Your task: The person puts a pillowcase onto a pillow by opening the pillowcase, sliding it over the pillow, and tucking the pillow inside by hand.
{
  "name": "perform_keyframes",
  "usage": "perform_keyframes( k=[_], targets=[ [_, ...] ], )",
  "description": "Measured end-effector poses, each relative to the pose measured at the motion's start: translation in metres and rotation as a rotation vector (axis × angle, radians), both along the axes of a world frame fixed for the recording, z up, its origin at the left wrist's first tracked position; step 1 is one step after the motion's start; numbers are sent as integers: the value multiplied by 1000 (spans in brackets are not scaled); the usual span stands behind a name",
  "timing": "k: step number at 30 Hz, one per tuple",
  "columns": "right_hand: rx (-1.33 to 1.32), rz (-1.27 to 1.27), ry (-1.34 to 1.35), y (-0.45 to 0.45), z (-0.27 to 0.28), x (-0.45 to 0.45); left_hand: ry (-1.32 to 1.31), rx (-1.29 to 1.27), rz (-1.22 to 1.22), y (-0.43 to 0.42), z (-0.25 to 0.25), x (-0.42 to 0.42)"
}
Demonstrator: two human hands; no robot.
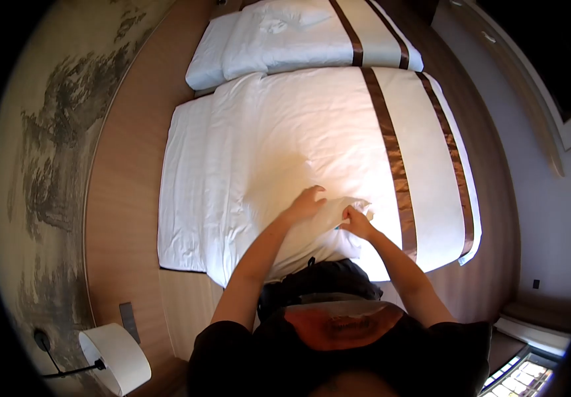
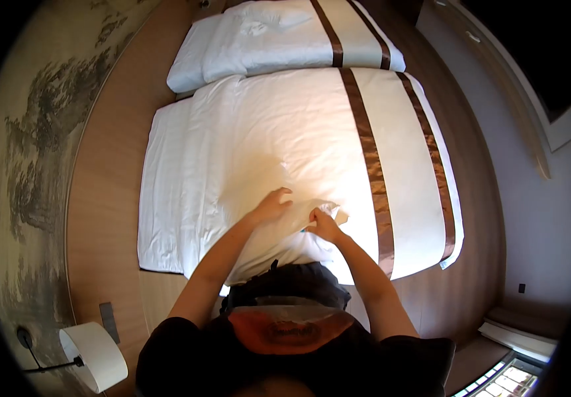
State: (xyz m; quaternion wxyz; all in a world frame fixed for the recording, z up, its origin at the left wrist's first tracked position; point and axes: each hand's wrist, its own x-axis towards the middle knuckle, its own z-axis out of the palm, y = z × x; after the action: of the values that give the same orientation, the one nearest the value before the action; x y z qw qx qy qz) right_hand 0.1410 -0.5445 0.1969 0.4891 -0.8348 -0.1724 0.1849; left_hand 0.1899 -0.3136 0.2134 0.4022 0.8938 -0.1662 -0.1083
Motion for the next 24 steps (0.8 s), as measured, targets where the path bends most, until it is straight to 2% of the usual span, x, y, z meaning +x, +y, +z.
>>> perform_keyframes(
  k=[2, 3, 4, 6, 7, 8, 10, 11, 14, 15, 18, 20, 22, 23, 24],
  targets=[
    [43, -9, 72, -6, 3, -2, 127, -86, -120, -50, 4, 15],
    [-34, -23, 112, -8, 15, -4, 18, -73, -186, -69, -1, 15],
    [29, -59, 153, -11, 24, -8, 331, 37, -281, -86, 19, 21],
    [188, -61, 232, -28, -11, -12, 505, 24, -440, -100, 2, 23],
    [354, -92, 273, -33, -14, -18, 527, 51, -512, -104, 1, 22],
    [257, -119, 324, -47, -15, -22, 554, 79, -582, -106, -3, 18],
    [69, -158, 433, -65, 20, -35, 496, 208, -590, -103, -7, 4],
    [-80, -78, 232, -72, 24, -44, 465, 272, -587, -99, -9, -1],
    [-522, 246, -117, -81, 35, -57, 569, 80, -691, -80, -23, -4],
    [-459, 272, -284, -76, 32, -59, 593, 59, -692, -73, -17, -4],
    [-159, 156, -432, -58, 28, -45, 652, 3, -684, -52, 0, -9],
    [-7, -78, -279, -43, 32, -44, 683, -17, -685, -36, 7, -8],
    [234, -250, -253, -22, 23, -36, 626, -28, -730, -29, 6, -15],
    [287, -248, -224, -9, 17, -30, 602, -36, -755, -28, 4, -23],
    [249, -302, -75, 5, 11, -27, 822, -141, -605, -27, -2, -30]
  ],
)
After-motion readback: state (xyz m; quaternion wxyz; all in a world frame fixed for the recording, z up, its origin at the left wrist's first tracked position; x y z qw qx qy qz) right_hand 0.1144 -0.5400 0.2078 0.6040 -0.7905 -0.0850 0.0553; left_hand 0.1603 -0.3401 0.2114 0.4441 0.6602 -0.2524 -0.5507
